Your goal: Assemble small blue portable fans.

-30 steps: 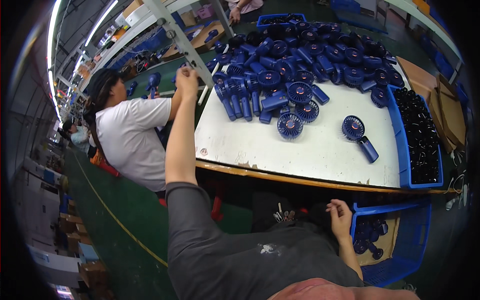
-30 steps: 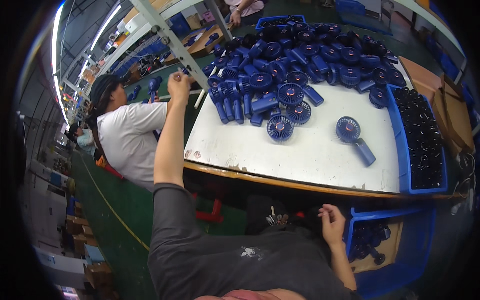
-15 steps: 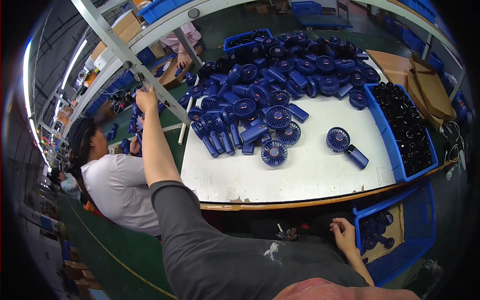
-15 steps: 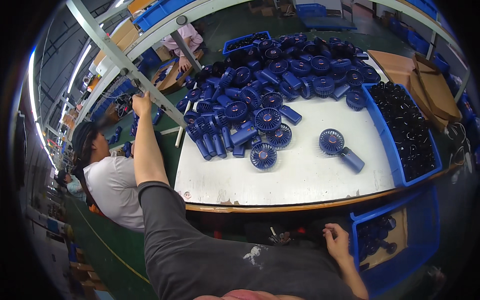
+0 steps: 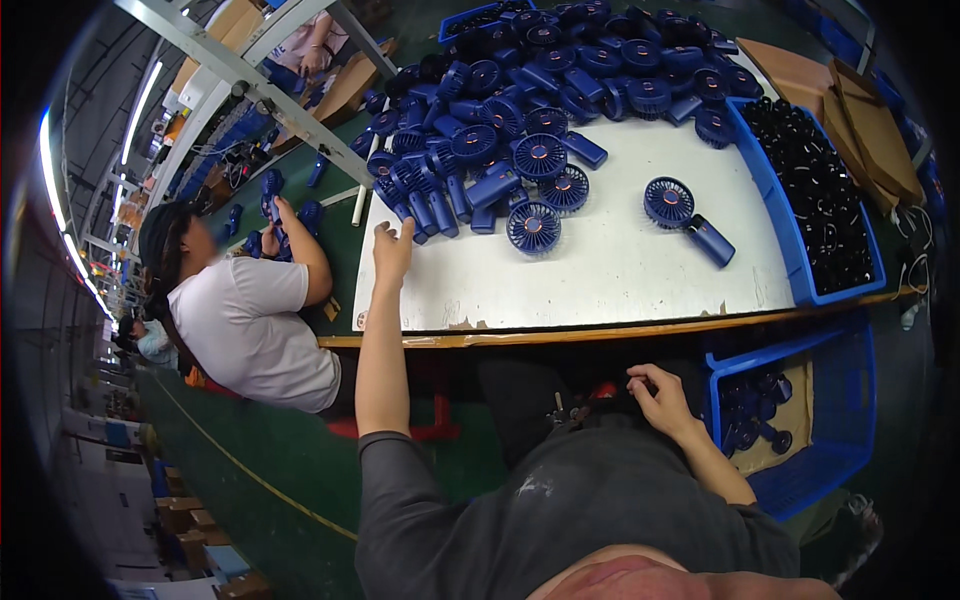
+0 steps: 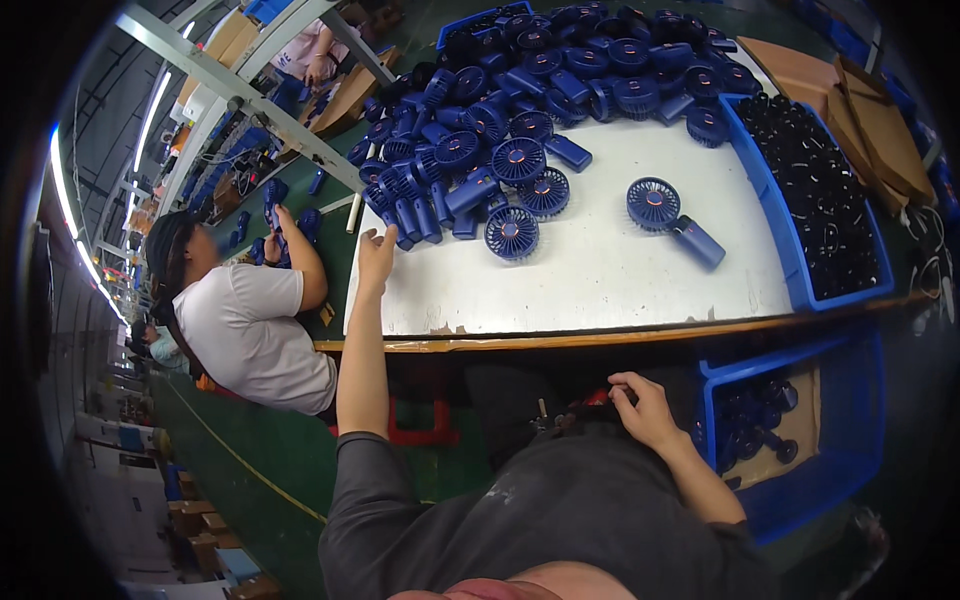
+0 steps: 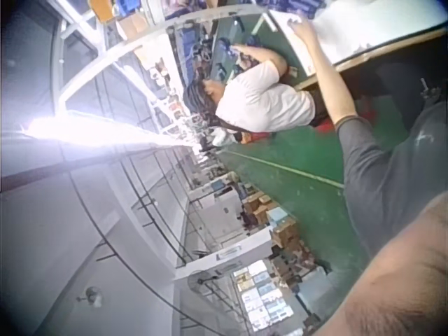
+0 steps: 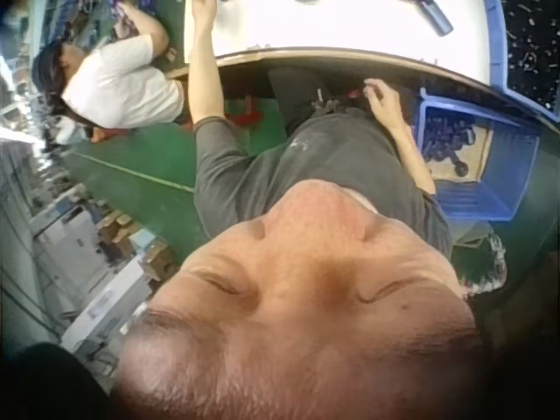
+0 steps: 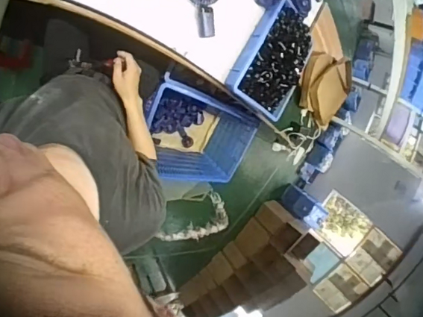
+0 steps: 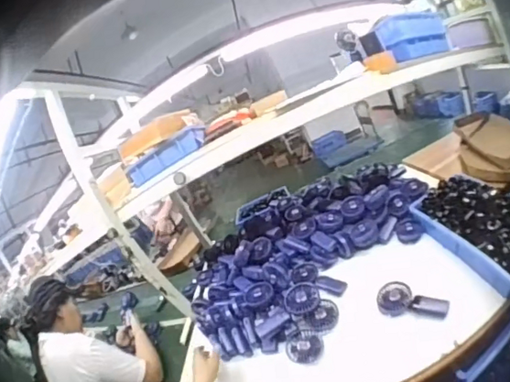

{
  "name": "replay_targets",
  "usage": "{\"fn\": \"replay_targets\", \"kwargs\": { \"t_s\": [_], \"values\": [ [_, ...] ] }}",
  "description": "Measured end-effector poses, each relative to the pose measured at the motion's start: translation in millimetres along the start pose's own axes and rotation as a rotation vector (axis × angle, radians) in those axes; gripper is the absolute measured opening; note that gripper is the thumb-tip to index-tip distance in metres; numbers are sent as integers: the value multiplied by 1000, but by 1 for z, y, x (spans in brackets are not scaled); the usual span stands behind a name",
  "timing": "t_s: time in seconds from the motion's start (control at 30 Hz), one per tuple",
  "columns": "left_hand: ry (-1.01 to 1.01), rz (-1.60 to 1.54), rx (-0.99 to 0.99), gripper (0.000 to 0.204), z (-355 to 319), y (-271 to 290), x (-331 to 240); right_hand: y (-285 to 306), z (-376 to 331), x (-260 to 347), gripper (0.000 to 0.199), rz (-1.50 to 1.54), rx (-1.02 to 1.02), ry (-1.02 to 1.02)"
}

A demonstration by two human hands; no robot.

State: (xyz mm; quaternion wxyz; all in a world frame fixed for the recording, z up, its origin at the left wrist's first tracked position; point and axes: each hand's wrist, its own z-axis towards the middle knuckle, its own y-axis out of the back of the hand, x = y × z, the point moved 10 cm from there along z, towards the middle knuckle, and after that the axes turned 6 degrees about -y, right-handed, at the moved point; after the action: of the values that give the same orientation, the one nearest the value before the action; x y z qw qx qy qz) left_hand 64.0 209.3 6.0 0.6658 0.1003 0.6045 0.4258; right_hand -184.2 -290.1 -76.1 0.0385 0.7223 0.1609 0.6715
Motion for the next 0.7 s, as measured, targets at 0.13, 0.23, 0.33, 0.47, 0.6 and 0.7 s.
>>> {"fn": "replay_targets", "kwargs": {
  "t_s": [0.13, 0.23, 0.33, 0.47, 0.6, 0.7],
  "values": [
    [177, -89, -84, 85, 28, -11, 35, -17, -7, 18, 21, -42, 92, 15],
    [226, -100, -128, 75, 71, -1, 90, -29, -11, 30, 20, -20, 183, 54],
    [282, -250, -132, 74, 59, -49, 55, 4, -8, 41, 18, -104, 57, 163],
    [158, -251, -147, 75, 66, -16, 87, 101, 22, 101, 16, -255, -403, 291],
    [-49, -538, -297, 51, -33, -11, -48, 165, 86, 125, 45, -770, -618, 364],
    [-184, -783, -3, 34, -132, -32, -130, 172, 151, 76, 53, -888, -406, 82]
  ]
}}
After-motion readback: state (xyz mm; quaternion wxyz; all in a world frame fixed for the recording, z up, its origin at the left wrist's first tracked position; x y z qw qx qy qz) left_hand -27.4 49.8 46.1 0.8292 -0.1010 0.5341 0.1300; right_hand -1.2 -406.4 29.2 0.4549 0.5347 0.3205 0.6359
